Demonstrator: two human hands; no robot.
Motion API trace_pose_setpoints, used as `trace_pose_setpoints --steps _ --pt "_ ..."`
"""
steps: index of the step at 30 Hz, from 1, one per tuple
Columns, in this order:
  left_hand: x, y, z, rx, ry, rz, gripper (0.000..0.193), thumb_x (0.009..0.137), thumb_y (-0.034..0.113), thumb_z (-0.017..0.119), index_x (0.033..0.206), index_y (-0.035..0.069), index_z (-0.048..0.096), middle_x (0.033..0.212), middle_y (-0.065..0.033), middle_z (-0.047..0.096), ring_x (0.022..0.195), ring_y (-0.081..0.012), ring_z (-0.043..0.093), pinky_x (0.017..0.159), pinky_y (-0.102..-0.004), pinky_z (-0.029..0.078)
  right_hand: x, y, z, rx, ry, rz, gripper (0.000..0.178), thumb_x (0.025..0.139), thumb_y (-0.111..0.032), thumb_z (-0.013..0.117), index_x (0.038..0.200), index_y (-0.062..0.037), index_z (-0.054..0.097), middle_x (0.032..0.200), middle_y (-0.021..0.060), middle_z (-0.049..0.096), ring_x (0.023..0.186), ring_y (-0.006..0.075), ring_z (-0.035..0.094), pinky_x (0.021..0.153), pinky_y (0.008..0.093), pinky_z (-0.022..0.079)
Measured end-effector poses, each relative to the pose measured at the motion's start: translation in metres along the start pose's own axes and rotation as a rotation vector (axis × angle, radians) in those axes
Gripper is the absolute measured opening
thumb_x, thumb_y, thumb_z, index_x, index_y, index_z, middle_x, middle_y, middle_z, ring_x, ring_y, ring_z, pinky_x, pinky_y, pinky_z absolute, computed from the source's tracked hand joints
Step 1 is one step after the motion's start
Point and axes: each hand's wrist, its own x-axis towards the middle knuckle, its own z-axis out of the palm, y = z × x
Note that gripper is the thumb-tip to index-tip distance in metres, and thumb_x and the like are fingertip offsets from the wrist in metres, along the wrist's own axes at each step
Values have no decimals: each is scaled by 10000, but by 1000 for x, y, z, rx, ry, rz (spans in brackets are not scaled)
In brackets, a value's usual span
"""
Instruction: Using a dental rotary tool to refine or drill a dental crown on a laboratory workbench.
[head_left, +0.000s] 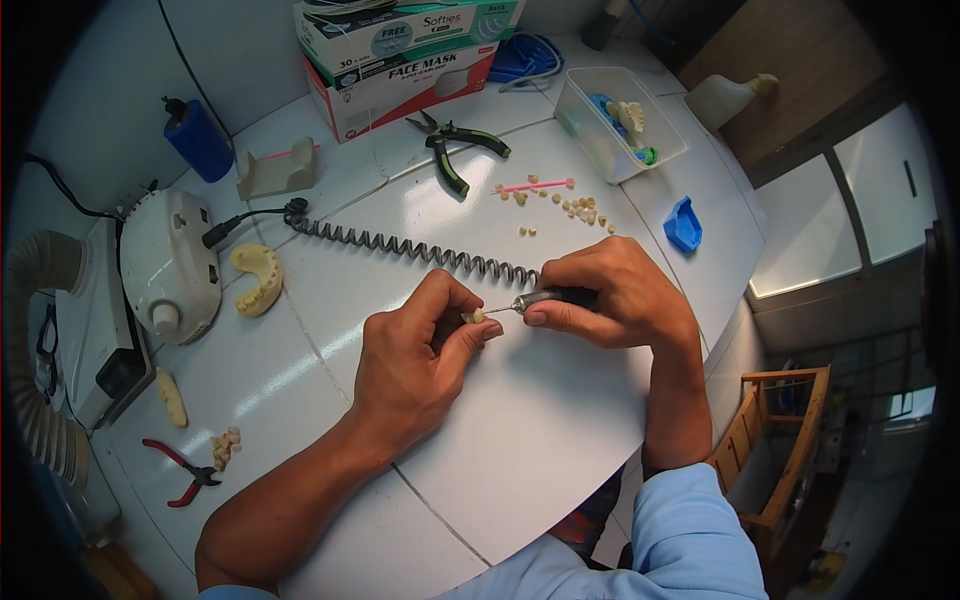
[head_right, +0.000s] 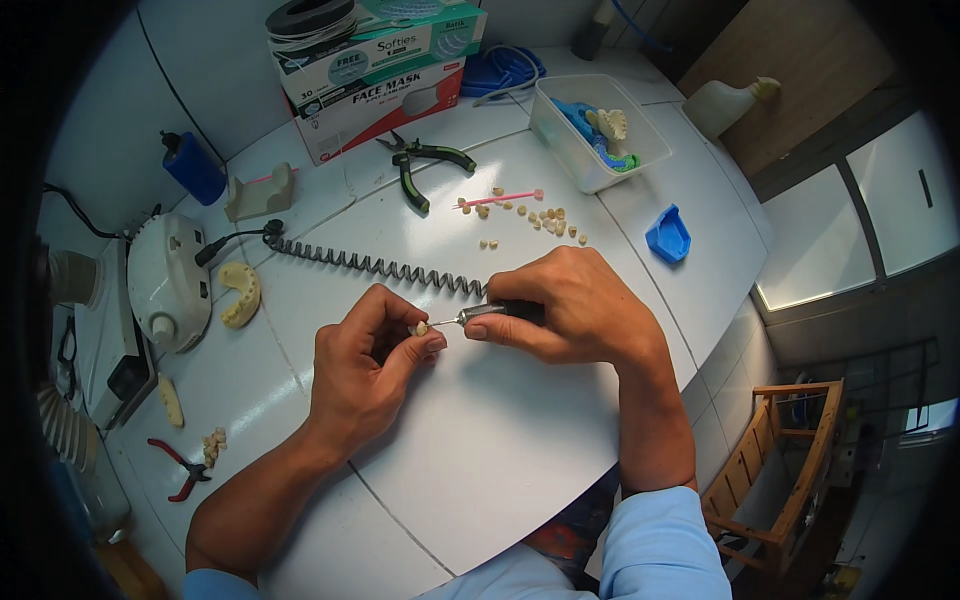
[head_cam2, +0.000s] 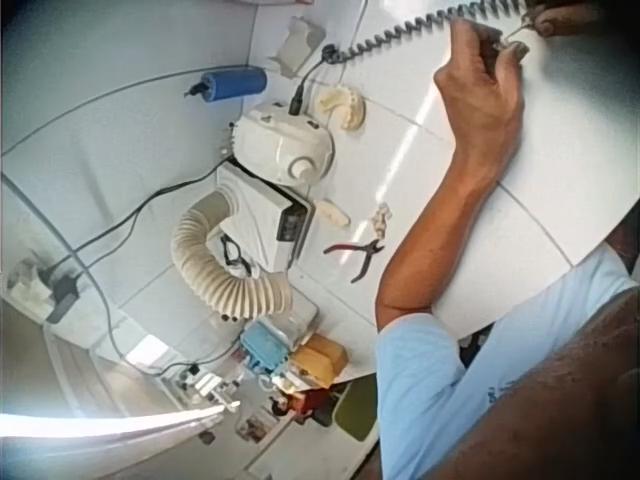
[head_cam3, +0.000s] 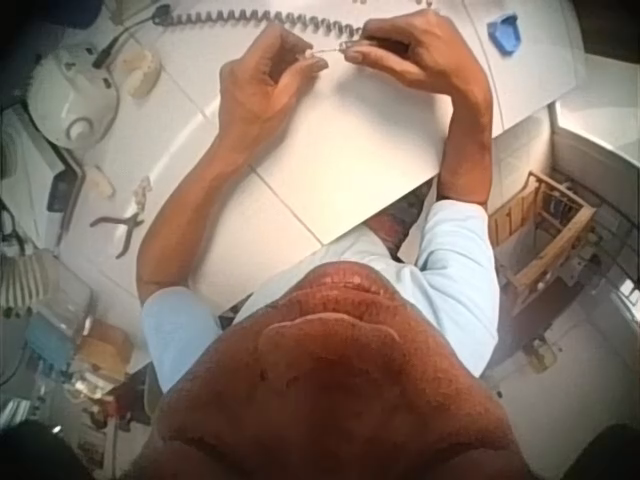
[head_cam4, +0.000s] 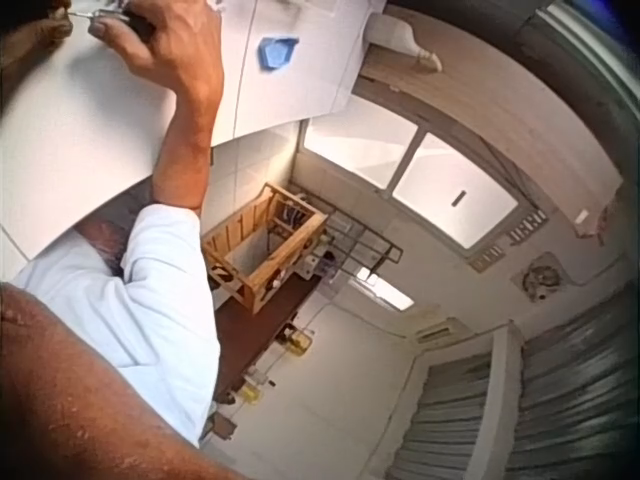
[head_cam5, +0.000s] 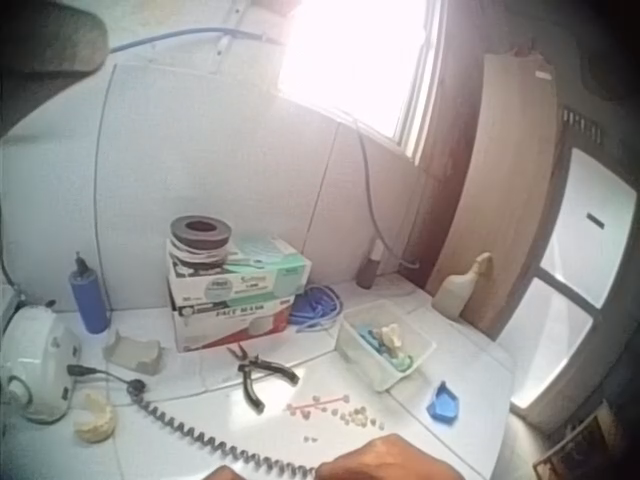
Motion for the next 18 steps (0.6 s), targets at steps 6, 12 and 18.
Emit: trace_pose_setpoints --steps 6,12,18 --pt "0 -1 0 1 -2 1 118 1034 15 758 1050 -23 647 895 -125 821 867 -183 826 795 -294 650 -1 0 1 4 -3 11 547 974 -550 802 713 -83 687 565 96 580 518 312 580 549 423 431" --pt "0 0 -1 15 -3 -1 153 1024 34 784 1051 -19 643 874 -124 819 837 -178 821 773 -292 645 0 1 2 -2 -6 -4 502 965 -521 820 750 -77 726 578 86 599 513 280 583 542 405 430" --pt "0 -1 0 25 -5 3 174 1016 42 800 1055 -19 642 869 -127 818 829 -171 818 767 -289 644 0 1 2 -9 -12 -1 502 965 -521 821 750 -77 727 579 87 602 512 279 581 542 407 429"
